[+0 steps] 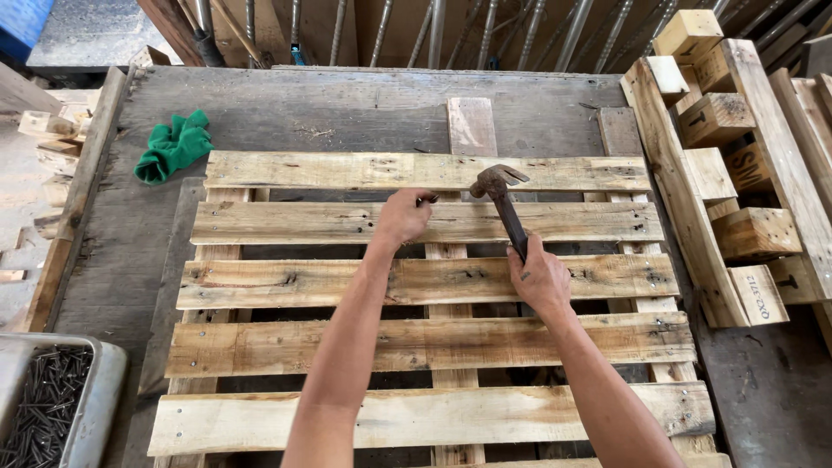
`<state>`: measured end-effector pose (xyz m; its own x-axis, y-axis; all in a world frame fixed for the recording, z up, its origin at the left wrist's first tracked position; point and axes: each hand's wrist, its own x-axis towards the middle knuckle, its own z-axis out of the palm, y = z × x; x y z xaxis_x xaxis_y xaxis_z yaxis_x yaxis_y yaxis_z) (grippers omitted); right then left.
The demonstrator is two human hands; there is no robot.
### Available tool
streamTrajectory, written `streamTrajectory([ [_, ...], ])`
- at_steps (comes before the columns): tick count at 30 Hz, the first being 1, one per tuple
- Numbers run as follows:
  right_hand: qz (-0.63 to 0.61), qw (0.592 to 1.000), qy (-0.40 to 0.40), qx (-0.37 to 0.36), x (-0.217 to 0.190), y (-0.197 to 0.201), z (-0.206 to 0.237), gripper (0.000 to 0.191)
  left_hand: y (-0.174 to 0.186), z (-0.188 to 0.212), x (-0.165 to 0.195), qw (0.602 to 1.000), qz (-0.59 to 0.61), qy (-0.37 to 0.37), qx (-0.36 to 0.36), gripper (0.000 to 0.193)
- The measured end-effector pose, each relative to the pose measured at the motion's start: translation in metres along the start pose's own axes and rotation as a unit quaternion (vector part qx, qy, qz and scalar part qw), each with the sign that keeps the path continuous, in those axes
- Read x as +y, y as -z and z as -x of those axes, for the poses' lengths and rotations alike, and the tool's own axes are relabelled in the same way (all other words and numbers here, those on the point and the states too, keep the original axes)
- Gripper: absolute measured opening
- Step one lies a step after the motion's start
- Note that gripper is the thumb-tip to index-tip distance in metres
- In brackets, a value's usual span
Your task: The person repeatedly picks nails from a container and hammers them into a wooden pallet. They move along the pallet to nail different boards, occasionally repositioning the pallet to access new areas.
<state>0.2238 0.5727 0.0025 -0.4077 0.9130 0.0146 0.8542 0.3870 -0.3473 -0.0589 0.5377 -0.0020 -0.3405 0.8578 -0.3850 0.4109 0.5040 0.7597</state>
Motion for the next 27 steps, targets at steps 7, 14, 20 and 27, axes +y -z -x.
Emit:
streamTrajectory([
  [7,-0.022,0.999,-0.016,-0.030,0.004,-0.009,-0.003,0.035,-0.029,0.007,-0.007,0.982,0.070,-0.117,0.128,0.027],
  [14,-0.028,0.999,0.003,-0.031,0.013,-0.011,-0.005,0.038,-0.034,-0.012,-0.030,0.960,0.084,-0.228,0.140,0.022],
  [20,-0.218,0.972,-0.034,-0.084,-0.004,0.033,0.012,0.030,-0.036,-0.013,-0.036,0.962,0.104,-0.208,0.146,0.021],
  [27,-0.258,0.951,0.161,0.048,-0.037,0.112,0.025,0.029,-0.045,-0.017,-0.038,0.956,0.088,-0.230,0.158,0.018],
])
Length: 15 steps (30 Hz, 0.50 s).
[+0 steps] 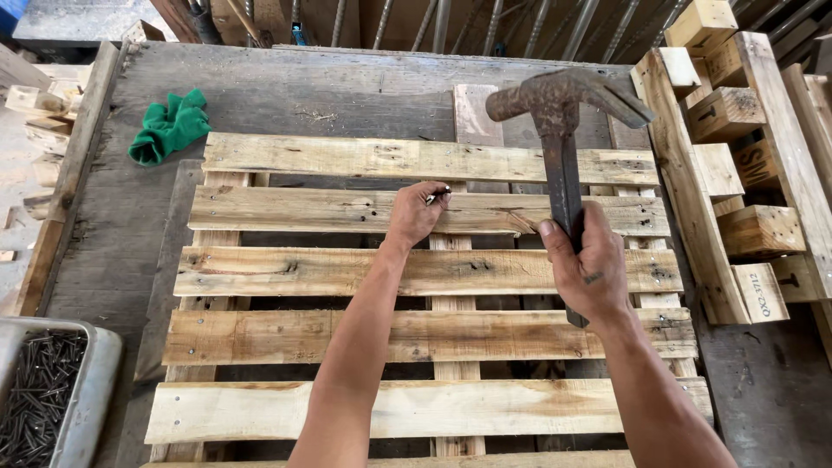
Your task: The person repeatedly picks nails from a container and hammers them into a wooden pallet. They move along the pallet to nail different boards, occasionally repositioning the pallet to access new areas.
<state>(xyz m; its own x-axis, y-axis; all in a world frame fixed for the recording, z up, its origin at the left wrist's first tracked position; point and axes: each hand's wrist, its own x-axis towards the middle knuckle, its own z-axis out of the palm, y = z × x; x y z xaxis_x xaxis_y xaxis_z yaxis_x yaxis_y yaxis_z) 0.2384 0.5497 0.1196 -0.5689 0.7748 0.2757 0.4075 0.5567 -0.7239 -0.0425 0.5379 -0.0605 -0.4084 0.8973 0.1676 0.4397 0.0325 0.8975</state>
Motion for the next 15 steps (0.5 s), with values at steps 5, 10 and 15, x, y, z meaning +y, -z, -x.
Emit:
streamTrajectory([
  [5,0.012,0.994,-0.091,-0.060,-0.011,-0.024,0.003,0.027,-0.005,-0.002,-0.006,1.000,-0.019,0.008,0.001,0.017],
  [10,0.141,0.963,-0.136,-0.183,-0.007,-0.049,0.003,0.034,-0.005,-0.004,-0.001,0.996,-0.027,0.083,-0.020,0.019],
  [15,0.030,0.989,-0.122,-0.084,-0.019,-0.013,0.010,0.032,0.007,-0.001,0.008,0.999,0.051,0.004,-0.009,0.043],
])
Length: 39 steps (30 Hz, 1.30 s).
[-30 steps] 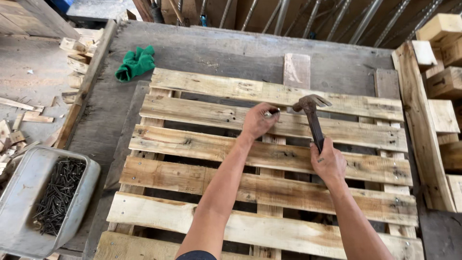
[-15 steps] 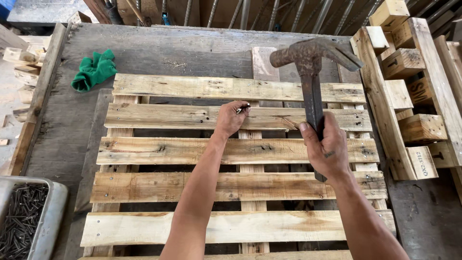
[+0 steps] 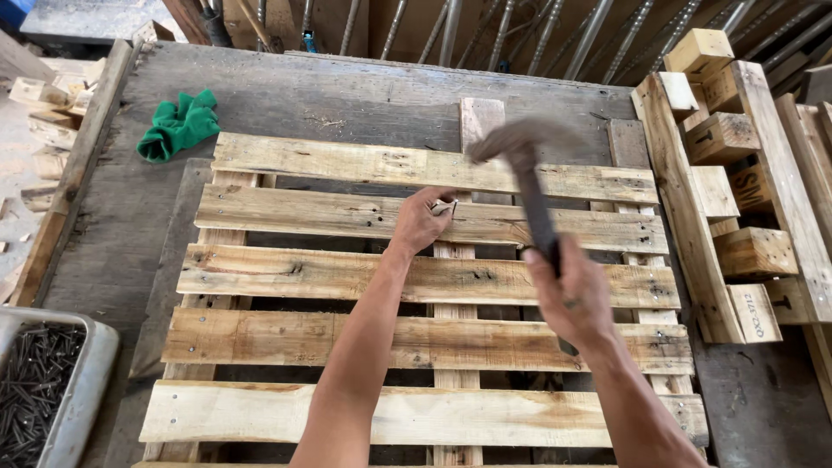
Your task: The person repeatedly picks nails from a container and hammers them into a wooden pallet. They move along the pallet to nail different boards, occasionally repositioning the pallet to access new areas.
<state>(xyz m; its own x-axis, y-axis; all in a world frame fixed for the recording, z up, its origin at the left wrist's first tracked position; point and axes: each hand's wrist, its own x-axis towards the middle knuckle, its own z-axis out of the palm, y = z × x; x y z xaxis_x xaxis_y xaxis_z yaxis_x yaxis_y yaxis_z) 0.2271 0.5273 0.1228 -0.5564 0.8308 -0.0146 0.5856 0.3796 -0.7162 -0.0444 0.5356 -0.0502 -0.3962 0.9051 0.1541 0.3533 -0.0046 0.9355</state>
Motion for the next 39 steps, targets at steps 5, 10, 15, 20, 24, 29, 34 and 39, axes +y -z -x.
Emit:
streamTrajectory([
  [5,-0.166,0.865,0.367,0.300,0.004,-0.003,-0.020,0.021,0.013,0.004,-0.010,0.969,0.186,0.041,0.157,0.038],
  [10,0.162,0.984,-0.050,-0.049,0.039,-0.053,-0.023,0.027,0.008,-0.005,-0.025,0.967,0.110,-0.043,0.226,0.008],
  [15,0.023,0.996,-0.083,0.012,0.035,-0.015,-0.003,0.029,0.006,-0.002,-0.027,0.961,0.072,-0.128,0.236,0.023],
  [20,-0.236,0.813,0.401,0.351,-0.010,0.040,-0.023,0.015,0.006,0.003,-0.016,0.964,0.188,-0.010,0.188,0.034],
  [24,0.025,0.969,0.167,0.181,0.010,-0.036,-0.027,0.026,0.003,0.004,-0.013,0.955,0.209,0.015,0.210,0.029],
  [29,0.116,0.993,-0.010,0.005,0.075,-0.068,0.000,0.035,-0.002,0.009,-0.020,0.965,0.117,-0.026,0.234,0.022],
  [34,-0.139,0.969,0.157,0.135,0.025,0.013,0.002,0.029,-0.003,0.007,-0.021,0.959,0.149,-0.042,0.238,0.020],
  [39,-0.138,0.799,0.412,0.415,-0.016,0.000,-0.033,0.020,0.004,0.006,-0.014,0.947,0.204,-0.014,0.248,0.023],
])
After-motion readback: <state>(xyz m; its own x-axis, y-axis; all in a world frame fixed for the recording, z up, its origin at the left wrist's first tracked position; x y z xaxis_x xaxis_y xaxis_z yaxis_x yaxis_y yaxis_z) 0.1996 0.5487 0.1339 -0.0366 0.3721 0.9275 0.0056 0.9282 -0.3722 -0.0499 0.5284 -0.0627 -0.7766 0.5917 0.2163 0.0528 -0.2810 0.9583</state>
